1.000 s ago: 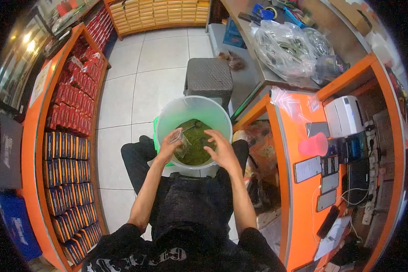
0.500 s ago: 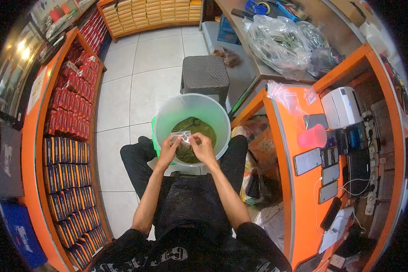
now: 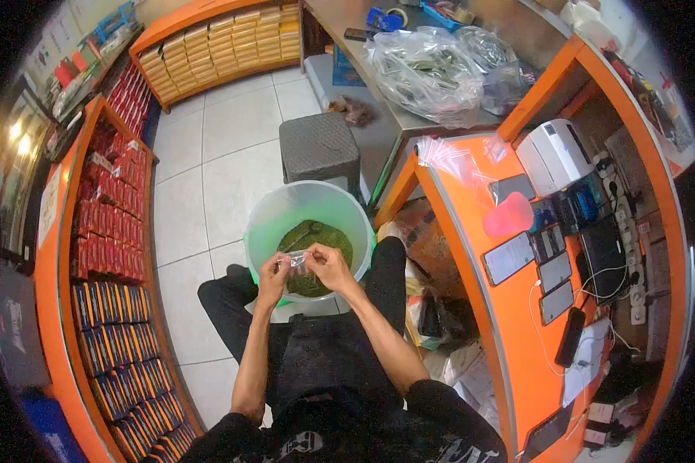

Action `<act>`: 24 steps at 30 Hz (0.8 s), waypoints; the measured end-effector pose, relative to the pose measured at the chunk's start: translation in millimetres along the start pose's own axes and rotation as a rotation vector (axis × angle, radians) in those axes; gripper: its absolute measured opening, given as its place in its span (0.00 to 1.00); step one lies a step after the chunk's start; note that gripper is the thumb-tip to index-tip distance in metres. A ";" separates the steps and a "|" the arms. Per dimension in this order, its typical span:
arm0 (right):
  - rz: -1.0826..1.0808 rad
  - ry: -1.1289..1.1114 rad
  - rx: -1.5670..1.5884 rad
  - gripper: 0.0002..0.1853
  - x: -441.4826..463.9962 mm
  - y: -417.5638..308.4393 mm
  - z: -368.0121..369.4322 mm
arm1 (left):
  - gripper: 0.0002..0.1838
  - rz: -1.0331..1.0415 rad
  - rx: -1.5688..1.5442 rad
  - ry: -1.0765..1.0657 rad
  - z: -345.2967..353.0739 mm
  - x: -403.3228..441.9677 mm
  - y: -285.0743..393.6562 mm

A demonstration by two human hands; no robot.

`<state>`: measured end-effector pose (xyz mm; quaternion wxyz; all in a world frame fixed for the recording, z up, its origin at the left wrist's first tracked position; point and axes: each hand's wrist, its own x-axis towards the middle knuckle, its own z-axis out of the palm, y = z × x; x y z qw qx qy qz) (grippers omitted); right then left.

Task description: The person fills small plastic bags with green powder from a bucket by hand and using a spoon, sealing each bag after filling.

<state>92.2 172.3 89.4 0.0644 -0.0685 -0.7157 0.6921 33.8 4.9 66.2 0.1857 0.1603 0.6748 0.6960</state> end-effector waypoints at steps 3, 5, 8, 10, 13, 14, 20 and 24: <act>-0.006 -0.058 -0.081 0.08 1.2 -8.2 -3.2 | 0.11 -0.051 0.019 -0.048 -1.4 -0.6 13.8; -0.015 -0.052 -0.116 0.08 -0.7 -8.7 -5.3 | 0.10 -0.043 0.068 -0.066 -2.9 1.4 9.8; -0.019 -0.032 -0.111 0.08 -3.0 -9.8 -3.7 | 0.09 -0.042 0.155 -0.087 -5.0 4.5 4.7; -0.080 -0.110 -0.148 0.08 -0.4 -14.7 -2.6 | 0.09 0.074 0.173 -0.060 -0.9 4.4 9.9; -0.104 -0.100 -0.187 0.06 -2.6 -7.0 -7.8 | 0.09 0.078 0.262 -0.087 -2.8 2.6 10.3; -0.106 -0.115 -0.225 0.05 -2.5 -1.8 -10.2 | 0.10 0.080 0.283 -0.093 -2.5 1.5 13.8; -0.032 -0.173 -0.055 0.09 -8.8 -16.8 -25.8 | 0.11 -0.001 0.095 -0.163 -15.7 -4.2 28.6; 0.010 -0.242 -0.038 0.09 -10.5 -20.4 -29.4 | 0.13 -0.058 0.005 -0.226 -21.0 -4.0 14.0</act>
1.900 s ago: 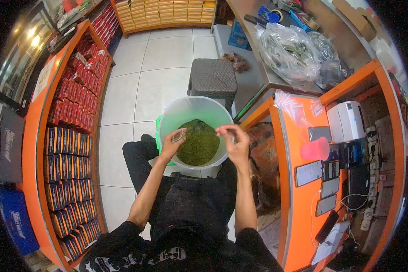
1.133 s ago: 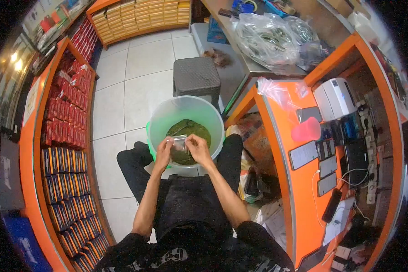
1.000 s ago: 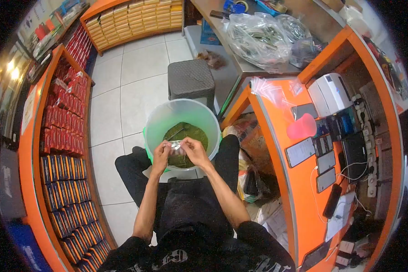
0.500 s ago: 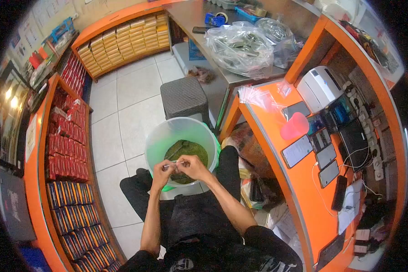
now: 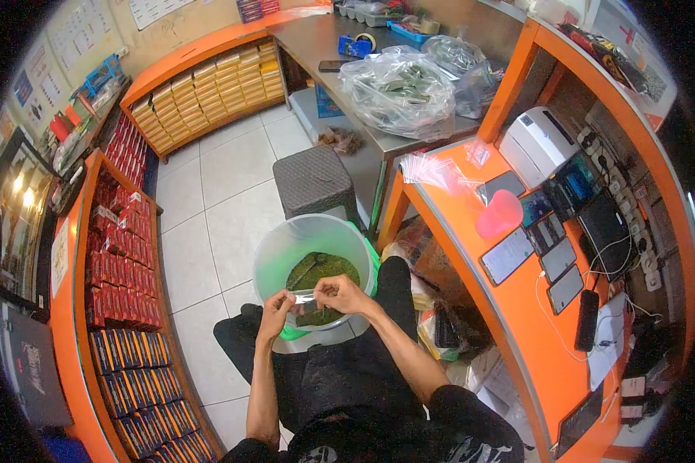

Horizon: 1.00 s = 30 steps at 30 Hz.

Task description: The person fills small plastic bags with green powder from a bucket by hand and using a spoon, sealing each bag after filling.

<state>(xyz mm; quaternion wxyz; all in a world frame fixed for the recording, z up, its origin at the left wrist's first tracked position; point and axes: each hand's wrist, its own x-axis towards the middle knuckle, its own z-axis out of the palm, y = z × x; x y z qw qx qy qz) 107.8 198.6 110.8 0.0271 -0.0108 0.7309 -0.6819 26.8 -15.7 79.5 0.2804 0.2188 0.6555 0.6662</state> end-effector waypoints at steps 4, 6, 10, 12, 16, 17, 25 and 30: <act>0.047 0.021 0.045 0.07 2.8 4.1 1.1 | 0.13 0.025 -0.039 0.000 4.6 0.8 -6.3; 0.012 0.039 0.040 0.07 5.1 3.7 5.8 | 0.12 0.006 -0.178 0.038 6.8 4.5 -11.1; -0.064 0.093 -0.095 0.07 8.1 -0.9 7.4 | 0.12 0.043 -0.079 0.004 7.5 3.9 -2.5; -0.064 0.099 -0.090 0.07 11.2 1.5 9.8 | 0.12 0.067 0.093 -0.021 7.7 4.9 -1.7; -0.140 0.096 -0.174 0.07 17.6 7.3 14.2 | 0.13 0.035 0.092 0.045 4.6 9.3 -0.2; -0.139 0.097 -0.175 0.07 16.7 7.9 13.9 | 0.13 0.049 0.139 0.038 2.1 11.3 -7.0; 0.018 -0.132 -0.210 0.09 9.3 -25.0 1.2 | 0.10 0.054 0.352 -0.077 -3.6 6.4 18.8; 0.079 -0.337 -0.092 0.10 -4.4 -35.4 -21.3 | 0.14 -0.042 0.177 -0.301 -2.9 -7.1 35.8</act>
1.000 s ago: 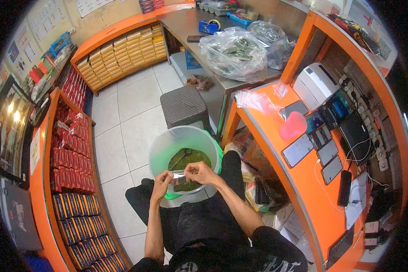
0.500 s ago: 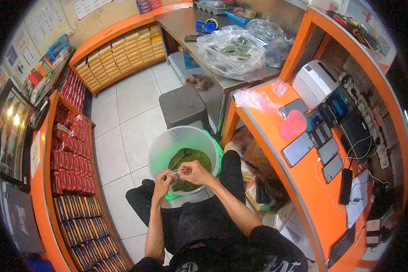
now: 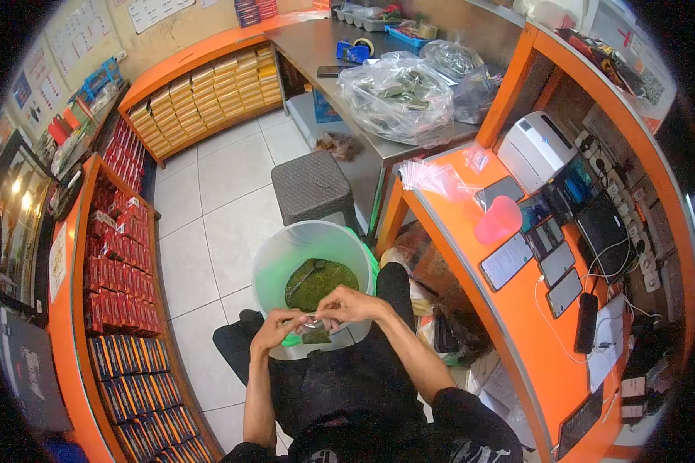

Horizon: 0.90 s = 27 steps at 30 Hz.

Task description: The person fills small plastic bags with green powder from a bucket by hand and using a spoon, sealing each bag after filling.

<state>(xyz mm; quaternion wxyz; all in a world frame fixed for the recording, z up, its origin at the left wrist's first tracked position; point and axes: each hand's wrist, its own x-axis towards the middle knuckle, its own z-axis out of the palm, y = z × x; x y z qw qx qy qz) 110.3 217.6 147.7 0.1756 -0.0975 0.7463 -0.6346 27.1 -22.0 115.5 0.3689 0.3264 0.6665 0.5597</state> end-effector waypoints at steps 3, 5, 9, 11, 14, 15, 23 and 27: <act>0.094 -0.012 -0.266 0.10 -4.7 -19.2 -13.4 | 0.14 0.087 -0.049 -0.009 9.7 2.6 -19.2; 0.005 0.167 -0.596 0.09 -14.6 -46.9 -28.4 | 0.17 0.155 -0.146 0.081 12.5 6.1 -26.4; -0.780 1.302 -1.014 0.08 -42.6 -163.8 -79.5 | 0.29 0.136 -0.063 0.291 1.5 -0.4 -13.2; -1.016 1.684 -1.090 0.06 -49.0 -205.3 -118.6 | 0.29 0.136 -0.069 0.296 -3.1 1.8 -9.6; -0.990 1.704 -1.312 0.07 -39.2 -204.3 -197.9 | 0.26 0.131 -0.075 0.287 1.6 1.9 -0.8; -0.580 1.620 -1.414 0.10 -36.7 -177.1 -217.4 | 0.25 0.122 -0.074 0.298 5.3 1.2 2.7; 0.376 1.747 -0.996 0.09 -79.3 -10.2 -215.3 | 0.15 0.076 -0.068 0.403 -2.8 -12.2 -17.9; 0.482 1.655 -1.004 0.09 -97.7 12.2 -190.4 | 0.16 0.121 -0.125 0.400 8.3 1.7 -9.3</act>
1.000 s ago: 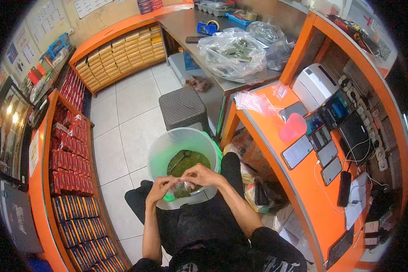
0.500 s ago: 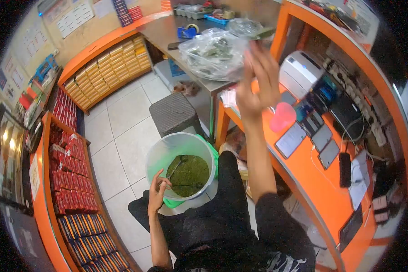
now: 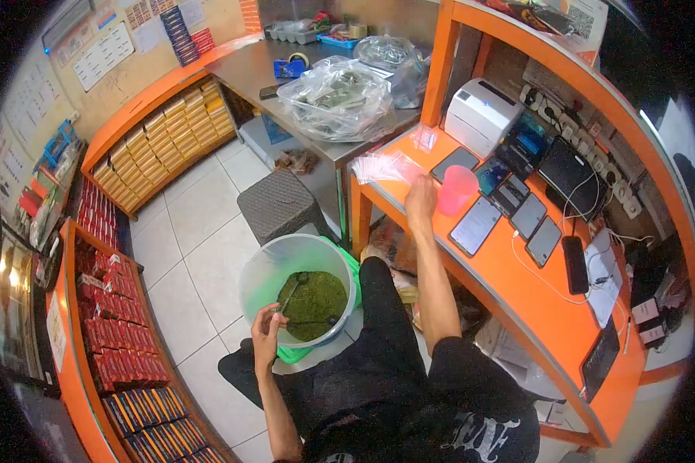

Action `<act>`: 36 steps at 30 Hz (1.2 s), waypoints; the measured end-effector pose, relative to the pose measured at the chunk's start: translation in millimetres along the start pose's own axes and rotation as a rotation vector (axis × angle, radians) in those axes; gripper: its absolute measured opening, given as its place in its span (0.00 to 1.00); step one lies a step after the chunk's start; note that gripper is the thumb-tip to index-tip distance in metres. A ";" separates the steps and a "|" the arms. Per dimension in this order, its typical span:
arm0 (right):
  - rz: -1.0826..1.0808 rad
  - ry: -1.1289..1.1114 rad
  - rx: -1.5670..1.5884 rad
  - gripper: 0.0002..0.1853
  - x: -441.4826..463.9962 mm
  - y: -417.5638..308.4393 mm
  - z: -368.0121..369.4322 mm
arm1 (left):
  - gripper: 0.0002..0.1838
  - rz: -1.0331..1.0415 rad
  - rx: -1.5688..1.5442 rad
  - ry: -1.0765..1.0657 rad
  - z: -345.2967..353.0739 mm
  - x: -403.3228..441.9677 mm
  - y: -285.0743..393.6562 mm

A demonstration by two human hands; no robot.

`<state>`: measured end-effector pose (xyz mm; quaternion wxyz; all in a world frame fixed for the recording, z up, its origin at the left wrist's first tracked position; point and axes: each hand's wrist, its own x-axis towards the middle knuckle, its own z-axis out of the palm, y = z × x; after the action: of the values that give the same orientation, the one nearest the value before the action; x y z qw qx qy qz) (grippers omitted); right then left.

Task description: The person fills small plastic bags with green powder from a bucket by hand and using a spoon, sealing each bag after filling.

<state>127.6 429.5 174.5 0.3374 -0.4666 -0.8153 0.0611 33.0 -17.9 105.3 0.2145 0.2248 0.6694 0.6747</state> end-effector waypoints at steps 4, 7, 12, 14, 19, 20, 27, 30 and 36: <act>-0.081 0.104 0.067 0.09 -11.5 1.5 -10.7 | 0.15 0.016 -0.056 -0.080 26.0 4.9 9.5; -0.172 0.326 0.230 0.09 -37.4 -31.5 -31.8 | 0.16 0.012 -0.054 -0.137 41.0 7.4 14.1; -0.199 -0.621 1.253 0.24 -167.9 -111.4 -46.9 | 0.28 -0.096 -0.540 -0.103 76.9 13.6 42.2; -0.368 -0.823 1.301 0.31 -216.9 -121.5 -26.9 | 0.25 -0.221 -0.777 0.040 75.5 17.9 24.2; -0.111 -1.098 1.523 0.30 -242.2 -129.8 -24.8 | 0.12 -0.004 -0.249 0.207 40.0 18.3 -5.3; -0.002 -1.196 1.594 0.27 -239.9 -129.2 -22.9 | 0.07 0.083 -0.079 0.263 35.0 16.2 -2.4; -0.348 -1.485 1.199 0.09 -220.9 -120.3 -2.6 | 0.06 0.134 0.262 0.069 23.2 10.9 20.6; -0.537 -1.367 1.028 0.11 -216.5 -119.9 -3.0 | 0.08 0.342 0.523 0.412 47.8 6.8 25.8; -0.580 -1.227 1.002 0.16 -230.5 -114.4 -2.1 | 0.13 -0.010 0.299 -0.100 33.2 -16.8 -8.2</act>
<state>124.3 180.5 109.9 0.0040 0.0821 -0.8179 0.5695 66.1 -0.9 97.0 0.2148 0.2842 0.7520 0.5546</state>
